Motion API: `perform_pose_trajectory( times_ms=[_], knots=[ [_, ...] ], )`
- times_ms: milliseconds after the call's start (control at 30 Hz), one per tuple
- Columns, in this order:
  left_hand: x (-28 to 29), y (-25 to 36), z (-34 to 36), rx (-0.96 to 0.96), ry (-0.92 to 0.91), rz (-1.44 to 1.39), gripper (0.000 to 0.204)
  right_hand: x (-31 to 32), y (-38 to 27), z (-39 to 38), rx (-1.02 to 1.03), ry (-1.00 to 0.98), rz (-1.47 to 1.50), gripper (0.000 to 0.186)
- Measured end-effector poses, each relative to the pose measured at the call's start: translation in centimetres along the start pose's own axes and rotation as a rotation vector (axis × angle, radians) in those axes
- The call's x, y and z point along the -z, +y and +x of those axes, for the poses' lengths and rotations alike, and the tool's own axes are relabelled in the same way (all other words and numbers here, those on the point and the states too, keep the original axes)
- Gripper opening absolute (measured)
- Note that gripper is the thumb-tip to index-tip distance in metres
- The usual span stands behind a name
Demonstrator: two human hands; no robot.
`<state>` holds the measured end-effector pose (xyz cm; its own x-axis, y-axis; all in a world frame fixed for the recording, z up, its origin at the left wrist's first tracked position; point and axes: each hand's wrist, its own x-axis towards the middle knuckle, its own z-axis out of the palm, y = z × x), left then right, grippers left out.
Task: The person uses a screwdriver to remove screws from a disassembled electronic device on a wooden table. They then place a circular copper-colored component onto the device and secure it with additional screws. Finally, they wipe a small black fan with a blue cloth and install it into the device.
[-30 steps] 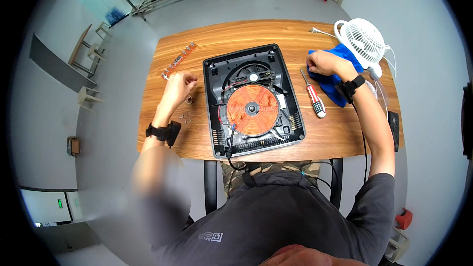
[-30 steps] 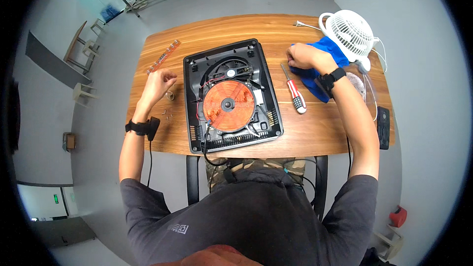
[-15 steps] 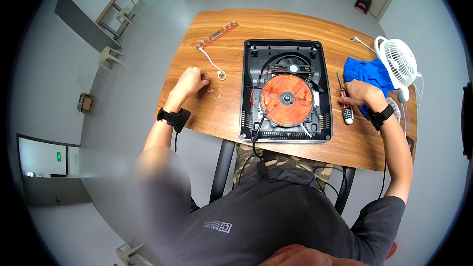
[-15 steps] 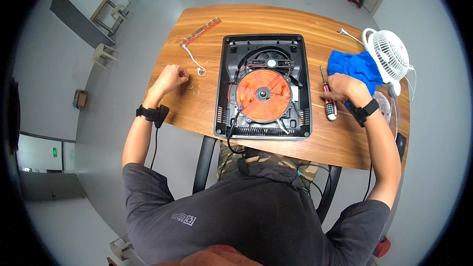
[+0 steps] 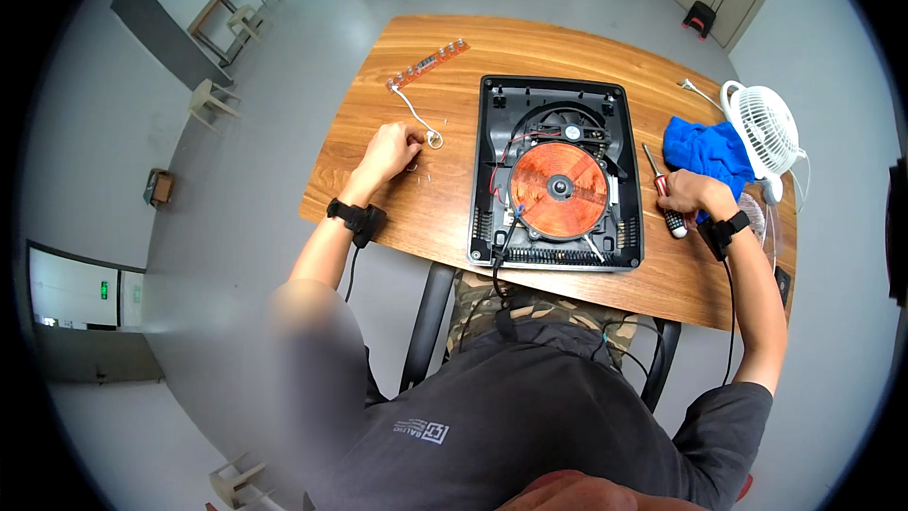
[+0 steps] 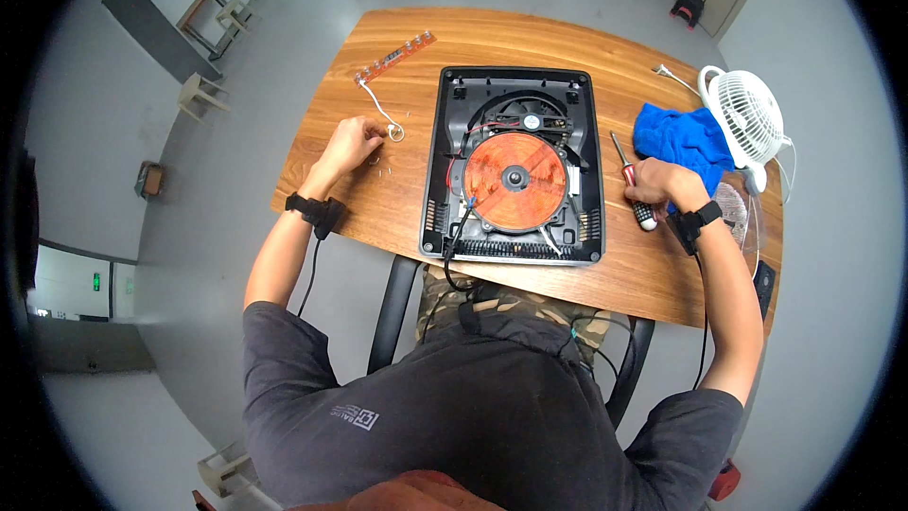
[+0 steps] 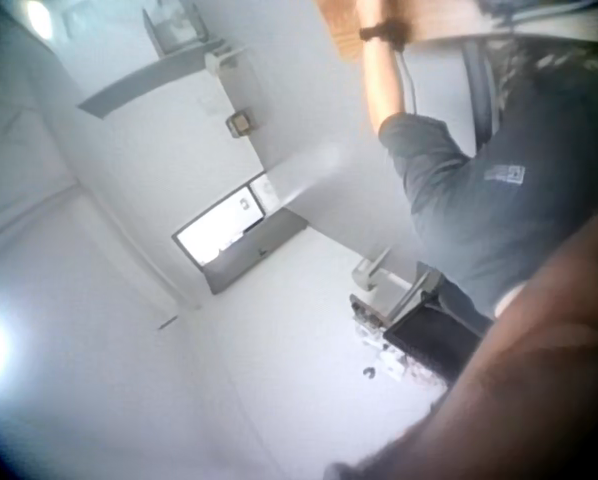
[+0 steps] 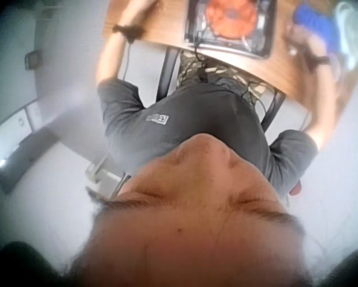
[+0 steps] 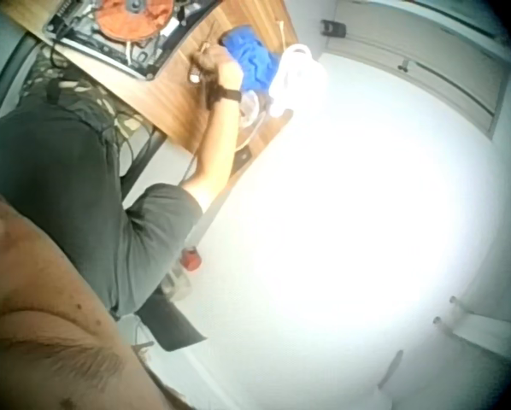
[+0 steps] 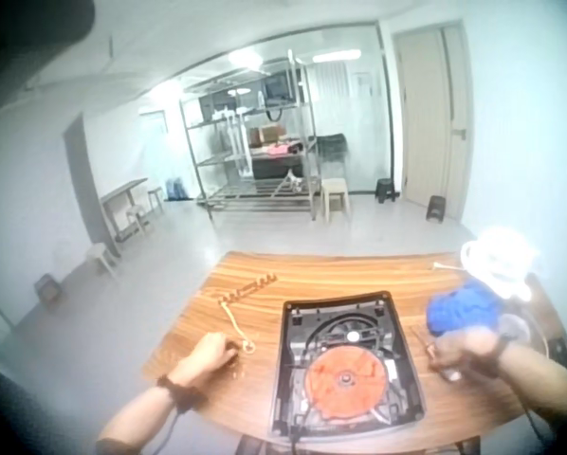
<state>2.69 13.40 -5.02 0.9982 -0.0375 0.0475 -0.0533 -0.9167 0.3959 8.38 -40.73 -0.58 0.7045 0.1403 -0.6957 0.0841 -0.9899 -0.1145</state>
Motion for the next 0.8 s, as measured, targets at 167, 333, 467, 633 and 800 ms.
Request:
perform_pose_trajectory(
  times_ms=[167, 333, 467, 633, 800],
  knots=[
    [-1.3, 0.6, 1.5, -0.075, 0.049, -0.044, 0.018, 0.9, -0.2, -0.4, 0.082, 0.021, -0.04, 0.04],
    [-1.9, 1.3, 2.4, -0.082, 0.027, 0.007, 0.02, 2.3, 1.0, 0.1, 0.254, 0.142, -0.076, 0.038],
    [-2.6, 1.6, 2.8, -0.144, 0.088, 0.034, 0.018, 3.6, 1.1, 1.0, 0.304, 0.174, -0.106, 0.036],
    [-2.8, 2.6, 3.4, -0.083, 0.026, -0.021, 0.014, 4.7, 0.9, 1.2, 0.43, 0.301, -0.203, 0.037],
    [-2.0, 2.6, 3.3, -0.175, 0.007, 0.024, 0.014, 6.2, -1.0, -0.5, 0.457, 0.317, -0.242, 0.035]
  ],
)
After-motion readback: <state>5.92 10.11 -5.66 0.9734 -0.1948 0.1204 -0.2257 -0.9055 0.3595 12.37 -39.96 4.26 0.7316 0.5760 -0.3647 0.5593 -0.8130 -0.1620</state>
